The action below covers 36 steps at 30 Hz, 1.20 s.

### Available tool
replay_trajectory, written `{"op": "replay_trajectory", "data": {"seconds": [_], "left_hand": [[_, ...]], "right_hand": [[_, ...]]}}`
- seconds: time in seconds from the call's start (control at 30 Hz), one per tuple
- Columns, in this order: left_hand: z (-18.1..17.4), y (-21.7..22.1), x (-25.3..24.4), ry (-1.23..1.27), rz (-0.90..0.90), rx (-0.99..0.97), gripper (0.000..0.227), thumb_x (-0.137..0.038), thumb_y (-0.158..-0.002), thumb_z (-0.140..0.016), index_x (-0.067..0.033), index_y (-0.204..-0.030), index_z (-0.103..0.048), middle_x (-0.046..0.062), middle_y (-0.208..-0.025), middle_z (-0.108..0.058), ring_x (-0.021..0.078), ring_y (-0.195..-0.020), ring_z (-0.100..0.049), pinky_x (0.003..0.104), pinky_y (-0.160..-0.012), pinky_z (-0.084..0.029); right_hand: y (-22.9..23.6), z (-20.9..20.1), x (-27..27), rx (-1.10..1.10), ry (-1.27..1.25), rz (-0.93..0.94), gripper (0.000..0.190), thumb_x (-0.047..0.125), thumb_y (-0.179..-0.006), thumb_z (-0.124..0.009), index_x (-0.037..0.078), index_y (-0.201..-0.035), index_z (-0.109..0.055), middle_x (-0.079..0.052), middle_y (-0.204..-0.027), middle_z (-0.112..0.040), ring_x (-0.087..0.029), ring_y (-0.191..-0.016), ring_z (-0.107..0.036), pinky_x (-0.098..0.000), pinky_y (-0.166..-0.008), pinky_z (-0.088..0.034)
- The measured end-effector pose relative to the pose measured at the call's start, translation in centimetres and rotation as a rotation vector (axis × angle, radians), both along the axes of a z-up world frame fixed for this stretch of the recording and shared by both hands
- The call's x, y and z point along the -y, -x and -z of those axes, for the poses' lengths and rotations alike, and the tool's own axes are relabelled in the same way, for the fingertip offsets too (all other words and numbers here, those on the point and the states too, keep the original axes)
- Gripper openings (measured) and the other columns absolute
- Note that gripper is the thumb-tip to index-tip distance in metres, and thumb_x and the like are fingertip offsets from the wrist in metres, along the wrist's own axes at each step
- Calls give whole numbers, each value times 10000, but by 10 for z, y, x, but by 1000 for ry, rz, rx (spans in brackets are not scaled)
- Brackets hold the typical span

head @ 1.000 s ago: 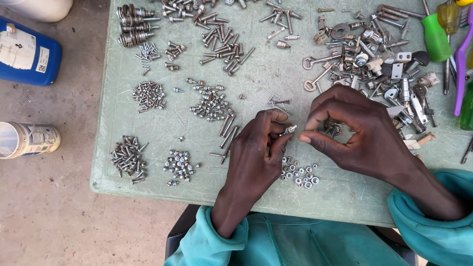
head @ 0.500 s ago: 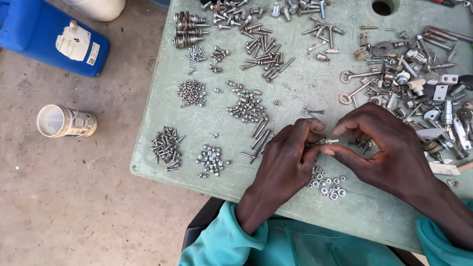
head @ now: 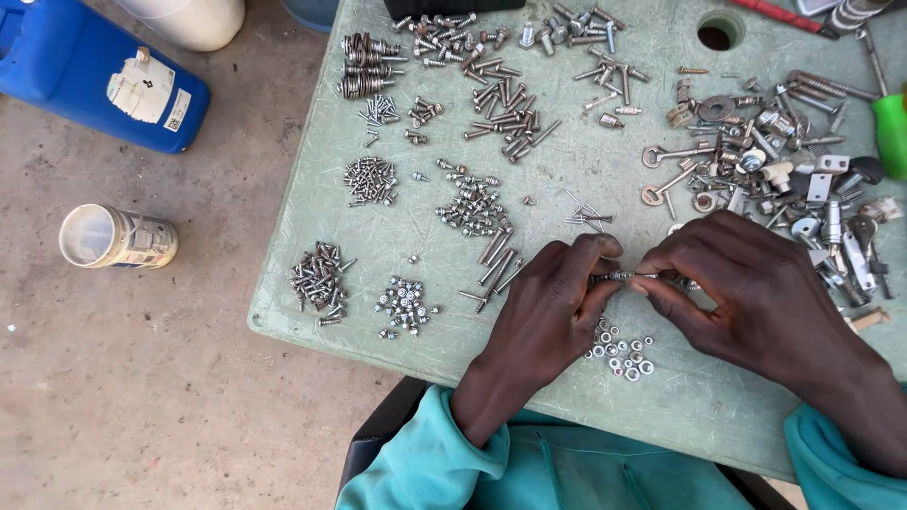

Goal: Sorting various screws, nuts, and bolts from a mixed pile into organized groups on a table.

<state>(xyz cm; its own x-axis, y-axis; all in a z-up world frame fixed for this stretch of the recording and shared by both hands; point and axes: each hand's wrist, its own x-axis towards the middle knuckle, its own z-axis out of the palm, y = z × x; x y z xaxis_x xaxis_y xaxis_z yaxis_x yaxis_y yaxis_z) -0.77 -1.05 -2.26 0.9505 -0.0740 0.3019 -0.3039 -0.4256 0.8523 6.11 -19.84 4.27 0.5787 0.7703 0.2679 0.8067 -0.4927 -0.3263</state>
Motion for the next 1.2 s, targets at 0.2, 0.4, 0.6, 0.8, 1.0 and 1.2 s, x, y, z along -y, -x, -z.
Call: {"op": "replay_trajectory", "data": {"seconds": [0.2, 0.4, 0.6, 0.8, 1.0, 1.2], "left_hand": [[13, 1, 2, -3, 63, 41, 265, -19, -991, -623, -98, -1226, -528, 86, -1179, -668, 326, -1018, -587, 434, -811, -502], [25, 0, 6, 4, 15, 45, 397, -41, -974, -631, -101, -1322, -450, 137, -1212, -675, 375, -1008, -590, 485, -806, -476], [18, 2, 2, 63, 39, -4, 501, 22, -935, -605, -114, -1377, -413, 114, -1331, -656, 379, -1059, -599, 491, -835, -495], [12, -1, -1, 39, 15, 8, 389, -25, -963, -597, -82, -1325, -466, 122, -979, -716, 383, -959, -605, 488, -709, -463], [8, 0, -3, 84, 32, -57, 435, -31, -968, -640, -108, -1356, -460, 190, -989, -630, 375, -923, -631, 461, -729, -500], [11, 1, 0, 65, 27, -20, 432, -26, -971, -646, -79, -1360, -465, 178, -964, -655, 353, -949, -610, 465, -728, -498]], "right_hand": [[7, 24, 2, 253, 254, 98, 264, 246, -1059, -596, 129, -829, -538, -50, -775, -567, -273, -725, -565, -421, -607, -427], [2, 33, 4, 349, 603, 273, 494, 604, -1082, -466, 252, -749, -566, -15, -696, -596, -242, -711, -654, -413, -514, -381], [0, 4, 2, 295, 627, -16, 243, 433, -990, -545, 234, -1125, -582, 10, -957, -599, -252, -877, -626, -411, -719, -558], [-3, 6, -8, 236, 688, 116, 475, 649, -997, -472, 227, -846, -629, -40, -755, -658, -321, -762, -679, -458, -595, -514], [-7, -31, -7, 85, 427, -159, 267, 293, -984, -616, 129, -1194, -619, -61, -1065, -636, -288, -901, -640, -426, -776, -539], [-8, -10, -8, 180, 454, -171, 235, 320, -1050, -540, 126, -931, -597, -59, -820, -571, -294, -753, -597, -428, -680, -487]]}}
